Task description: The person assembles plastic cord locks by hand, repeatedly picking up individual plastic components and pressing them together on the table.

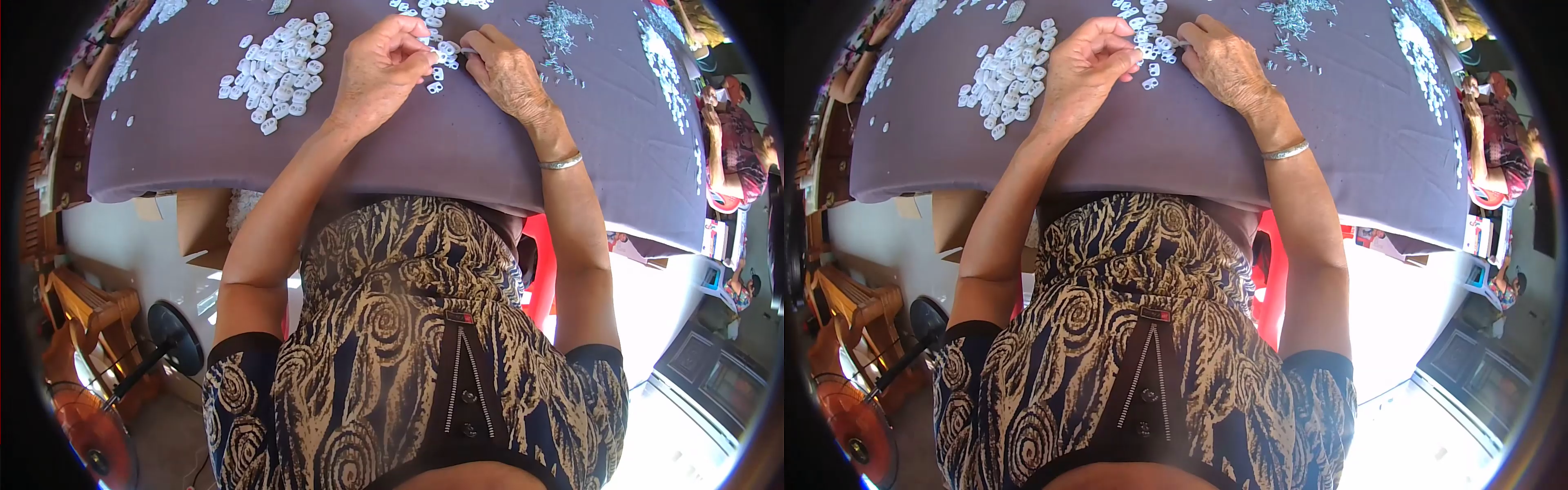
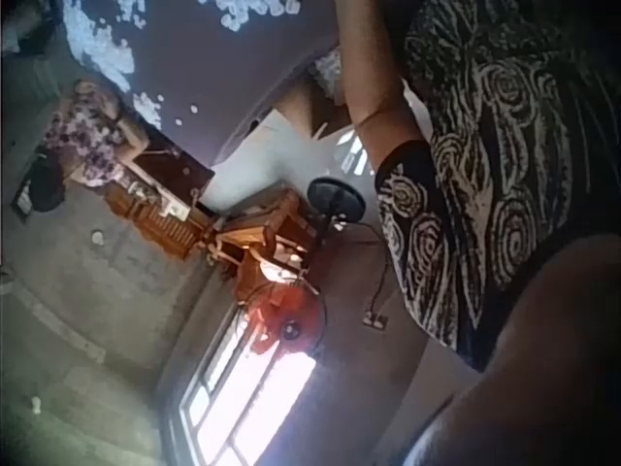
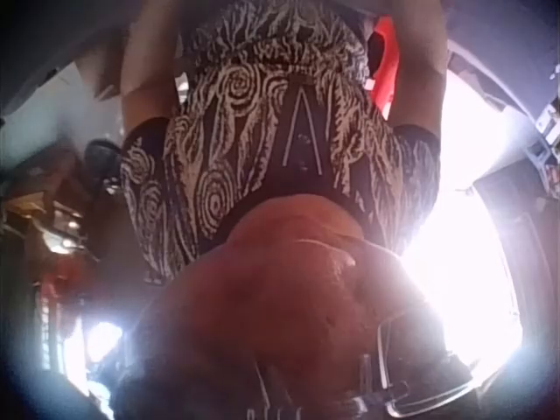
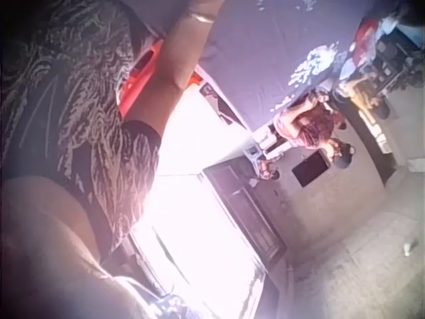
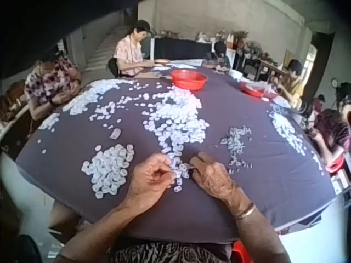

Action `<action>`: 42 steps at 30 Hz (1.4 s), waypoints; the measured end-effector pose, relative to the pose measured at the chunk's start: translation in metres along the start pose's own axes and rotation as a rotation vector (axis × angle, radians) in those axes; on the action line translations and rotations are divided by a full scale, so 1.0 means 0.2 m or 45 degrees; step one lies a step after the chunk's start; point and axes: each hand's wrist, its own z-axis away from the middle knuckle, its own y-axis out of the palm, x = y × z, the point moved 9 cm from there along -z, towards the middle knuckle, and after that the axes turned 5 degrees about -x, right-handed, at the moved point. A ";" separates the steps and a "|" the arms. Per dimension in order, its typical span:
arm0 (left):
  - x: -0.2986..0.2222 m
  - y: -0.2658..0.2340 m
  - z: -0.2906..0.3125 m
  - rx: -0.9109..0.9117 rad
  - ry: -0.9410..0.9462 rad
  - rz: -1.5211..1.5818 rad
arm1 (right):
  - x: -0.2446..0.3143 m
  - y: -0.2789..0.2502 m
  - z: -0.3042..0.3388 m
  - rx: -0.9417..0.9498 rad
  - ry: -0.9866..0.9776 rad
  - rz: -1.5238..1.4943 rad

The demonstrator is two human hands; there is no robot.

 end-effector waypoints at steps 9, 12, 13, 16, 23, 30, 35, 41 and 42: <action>0.01 0.04 0.03 0.045 0.002 0.030 | -0.11 0.03 0.02 0.015 0.764 -1.107; 0.02 0.04 0.03 0.038 -0.008 0.050 | -0.05 0.01 0.02 0.048 0.752 -1.110; 0.01 0.04 0.03 0.042 -0.009 0.049 | -0.05 0.01 0.01 0.048 0.735 -1.104; 0.00 0.05 0.03 0.056 0.002 -0.008 | -0.01 -0.01 0.01 0.062 0.723 -1.019; 0.03 0.05 0.03 0.066 -0.015 -0.018 | 0.01 -0.01 0.01 0.095 0.680 -0.916; 0.03 0.05 0.03 0.067 -0.025 -0.033 | 0.00 0.00 0.02 0.082 0.642 -0.952; 0.02 0.05 0.03 0.059 -0.017 -0.018 | 0.01 0.02 0.02 0.128 0.627 -0.968; 0.03 0.05 0.04 0.059 -0.074 -0.053 | 0.07 0.02 0.01 0.176 0.568 -0.928; 0.04 0.05 0.04 0.050 -0.080 -0.044 | 0.06 0.01 0.01 0.175 0.569 -0.929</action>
